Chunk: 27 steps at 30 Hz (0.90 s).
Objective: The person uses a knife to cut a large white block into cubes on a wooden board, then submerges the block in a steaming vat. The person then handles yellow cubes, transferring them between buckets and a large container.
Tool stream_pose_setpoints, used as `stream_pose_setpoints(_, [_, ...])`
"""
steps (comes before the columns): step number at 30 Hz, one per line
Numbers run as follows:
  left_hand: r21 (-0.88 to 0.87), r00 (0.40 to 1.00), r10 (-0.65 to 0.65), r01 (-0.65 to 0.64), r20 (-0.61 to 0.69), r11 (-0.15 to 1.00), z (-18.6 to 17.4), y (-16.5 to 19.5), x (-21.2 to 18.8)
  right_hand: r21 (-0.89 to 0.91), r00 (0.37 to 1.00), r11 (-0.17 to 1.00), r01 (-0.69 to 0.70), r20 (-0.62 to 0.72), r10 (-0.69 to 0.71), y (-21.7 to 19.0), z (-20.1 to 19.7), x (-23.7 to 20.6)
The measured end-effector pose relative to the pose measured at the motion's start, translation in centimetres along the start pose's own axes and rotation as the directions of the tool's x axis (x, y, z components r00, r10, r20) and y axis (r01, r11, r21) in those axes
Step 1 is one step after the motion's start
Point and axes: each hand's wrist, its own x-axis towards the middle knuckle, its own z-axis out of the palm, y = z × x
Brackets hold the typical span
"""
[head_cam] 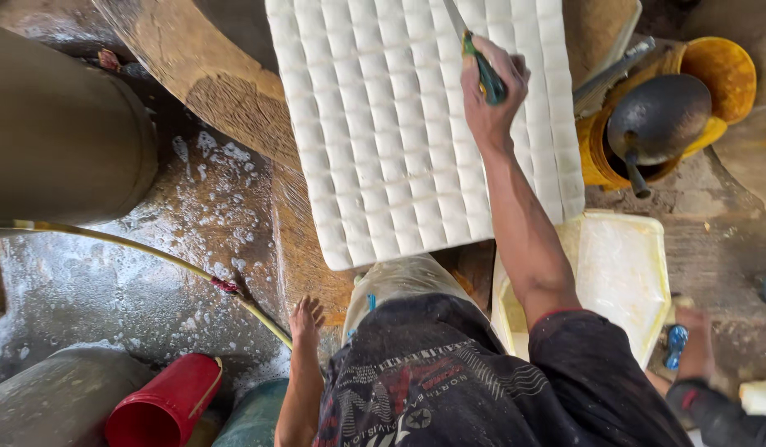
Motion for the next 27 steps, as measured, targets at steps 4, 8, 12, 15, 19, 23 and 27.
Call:
stream_pose_setpoints(4, [-0.082, 0.995, -0.049, 0.042, -0.089, 0.996, 0.0, 0.6, -0.4, -0.095, 0.999, 0.995, -0.019, 0.026, 0.022, 3.5, 6.3, 4.2])
stream_pose_setpoints(8, [-0.108, 0.989, -0.095, 0.082, -0.115, 0.991, -0.2, -0.8, -0.5, -0.074, 0.997, 0.997, -0.033, 0.069, 0.038, 4.4, 7.8, 4.1])
stream_pose_setpoints(12, [-0.11, 0.995, -0.085, 0.079, -0.05, 0.991, -1.1, -2.7, 0.1, -0.106, 0.995, 0.994, -0.033, 0.091, 0.042, 2.8, 4.5, 0.2])
stream_pose_setpoints(15, [-0.041, 0.997, -0.079, 0.078, -0.017, 0.996, -2.5, -3.7, 0.7, -0.098, 0.991, 0.995, -0.004, 0.13, 0.017, 0.4, -0.6, -4.2])
stream_pose_setpoints(19, [0.019, 0.997, -0.07, 0.07, -0.04, 0.997, -5.5, -4.0, 1.5, -0.154, 0.981, 0.986, -0.06, 0.174, 0.087, -4.4, -7.6, -11.2])
stream_pose_setpoints(23, [0.143, 1.0, 0.002, 0.0, -0.016, 0.99, -9.1, -4.6, 1.7, -0.2, 0.972, 0.977, -0.076, 0.204, 0.118, -8.8, -14.0, -18.0])
stream_pose_setpoints(27, [0.207, 1.0, -0.014, 0.018, -0.021, 0.978, -11.7, -6.4, 1.3, -0.202, 0.966, 0.976, -0.076, 0.227, 0.122, -12.5, -19.5, -24.1])
